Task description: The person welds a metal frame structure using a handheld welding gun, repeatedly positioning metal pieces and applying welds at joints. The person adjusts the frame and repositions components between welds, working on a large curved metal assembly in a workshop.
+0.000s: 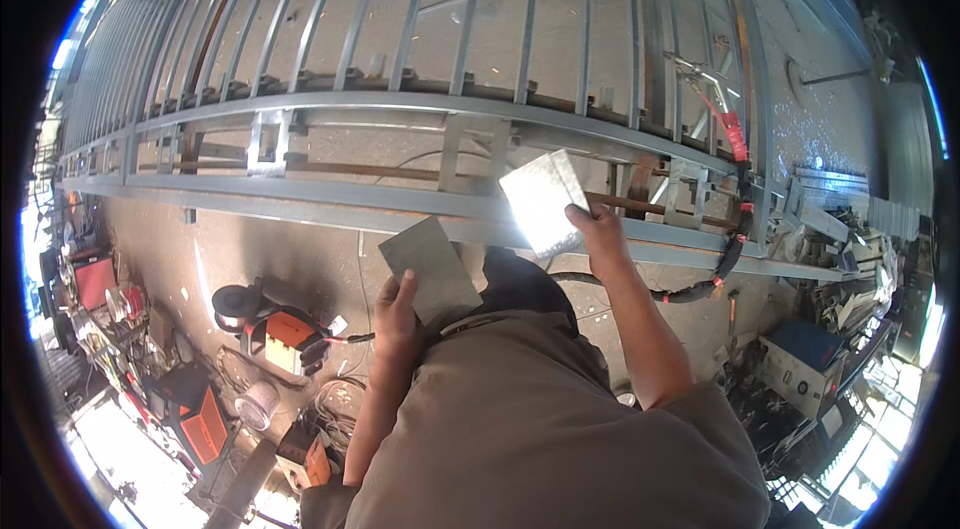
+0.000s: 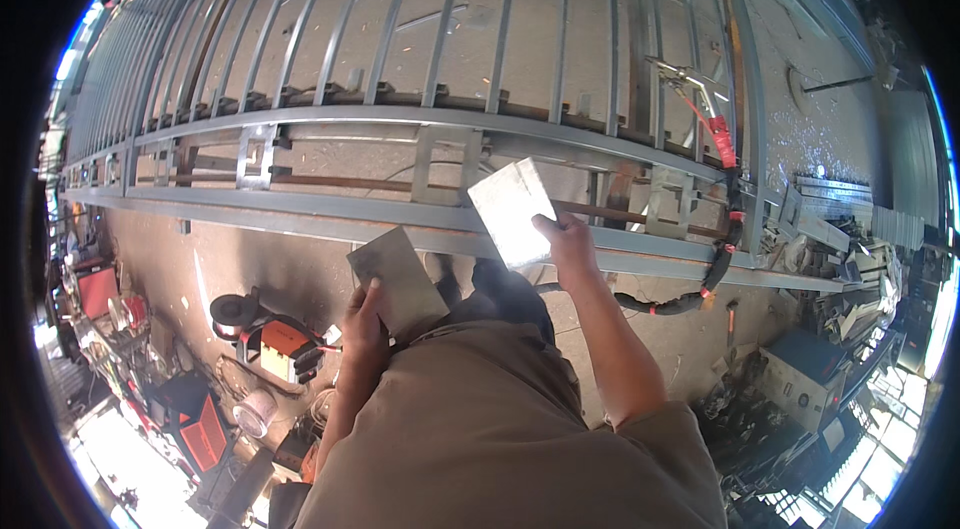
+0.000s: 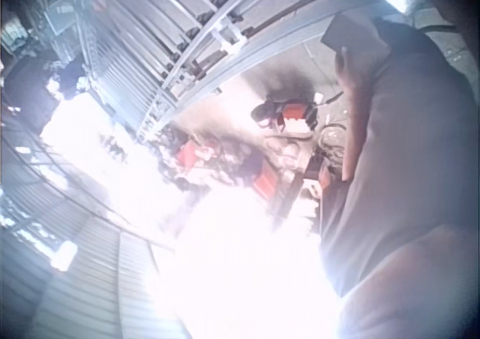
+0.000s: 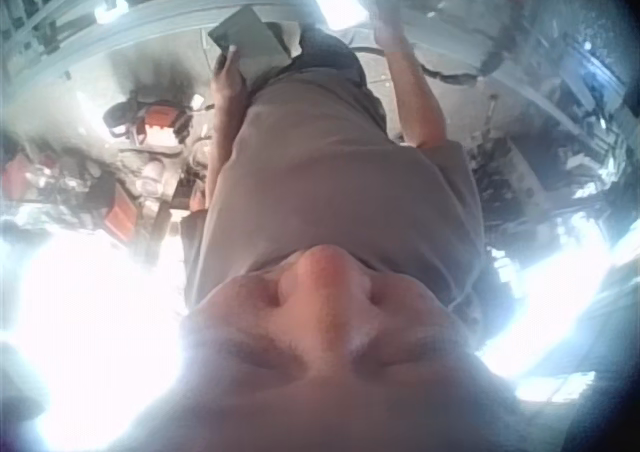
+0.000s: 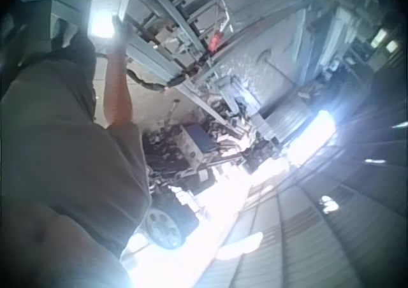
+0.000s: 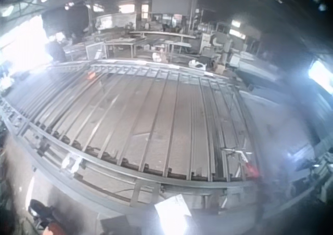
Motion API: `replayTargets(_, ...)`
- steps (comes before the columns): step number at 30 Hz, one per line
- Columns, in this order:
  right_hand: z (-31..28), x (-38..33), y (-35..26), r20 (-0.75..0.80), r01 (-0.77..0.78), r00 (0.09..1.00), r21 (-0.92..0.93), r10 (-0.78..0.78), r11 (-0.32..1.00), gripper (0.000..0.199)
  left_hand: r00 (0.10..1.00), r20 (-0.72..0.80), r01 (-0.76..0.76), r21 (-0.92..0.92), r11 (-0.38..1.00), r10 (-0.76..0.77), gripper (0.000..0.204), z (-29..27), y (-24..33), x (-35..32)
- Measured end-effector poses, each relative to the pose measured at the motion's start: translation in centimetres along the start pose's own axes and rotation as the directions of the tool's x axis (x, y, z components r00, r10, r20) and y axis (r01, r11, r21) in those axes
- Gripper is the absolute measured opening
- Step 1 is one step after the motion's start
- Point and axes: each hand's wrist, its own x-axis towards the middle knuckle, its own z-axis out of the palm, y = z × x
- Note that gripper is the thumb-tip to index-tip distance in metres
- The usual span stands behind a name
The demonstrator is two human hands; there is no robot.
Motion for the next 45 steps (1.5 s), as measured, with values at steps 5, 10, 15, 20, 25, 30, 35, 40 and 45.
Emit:
replayTargets(5,-4.1,5.9,-3.1,-0.205,-0.029,0.971,0.4,0.12,0.916,0.053,0.996,-0.079,0.049,0.007,0.999,-0.048,0.037,1.6,0.7,0.4)
replayTargets(10,-6.3,14.7,-4.6,-0.376,0.144,0.927,0.335,-0.009,0.931,0.051,0.998,-0.043,0.045,-0.024,0.999,-0.046,0.033,3.0,1.7,1.2)
replayTargets(15,-10.0,18.2,-3.0,-0.653,0.192,0.752,0.089,-0.088,0.977,0.049,0.997,-0.054,0.051,-0.031,0.998,-0.052,0.036,3.1,2.3,2.2)
replayTargets(20,-12.4,15.0,-4.5,-0.77,0.191,0.419,-0.444,-0.482,0.875,0.044,0.996,-0.068,0.051,-0.053,0.997,-0.055,0.036,2.0,2.4,3.7)
replayTargets(25,-5.9,10.9,-8.5,-0.602,0.319,0.673,-0.289,-0.43,0.903,0.042,0.994,-0.09,0.045,-0.257,0.965,-0.07,0.037,0.5,4.1,4.0)
replayTargets(30,9.9,12.1,-11.4,-0.03,0.315,0.946,-0.146,-0.323,0.938,0.054,0.989,-0.145,-0.064,-0.404,0.913,0.005,0.04,-2.6,7.0,4.0)
replayTargets(35,26.5,18.7,-14.7,0.465,0.408,0.823,-0.085,-0.326,0.909,0.044,0.996,-0.078,-0.082,-0.556,0.827,0.046,0.056,-10.0,10.0,5.0)
replayTargets(40,32.8,20.6,-18.3,0.398,0.595,0.775,-0.721,-0.491,0.355,0.049,0.994,-0.008,-0.088,-0.641,0.762,0.108,0.066,-19.5,14.5,6.8)
replayTargets(45,40.6,10.1,-19.2,0.434,0.713,0.633,-0.65,-0.641,0.264,0.04,0.994,-0.11,-0.059,-0.597,0.8,-0.009,0.035,-27.6,17.2,9.6)
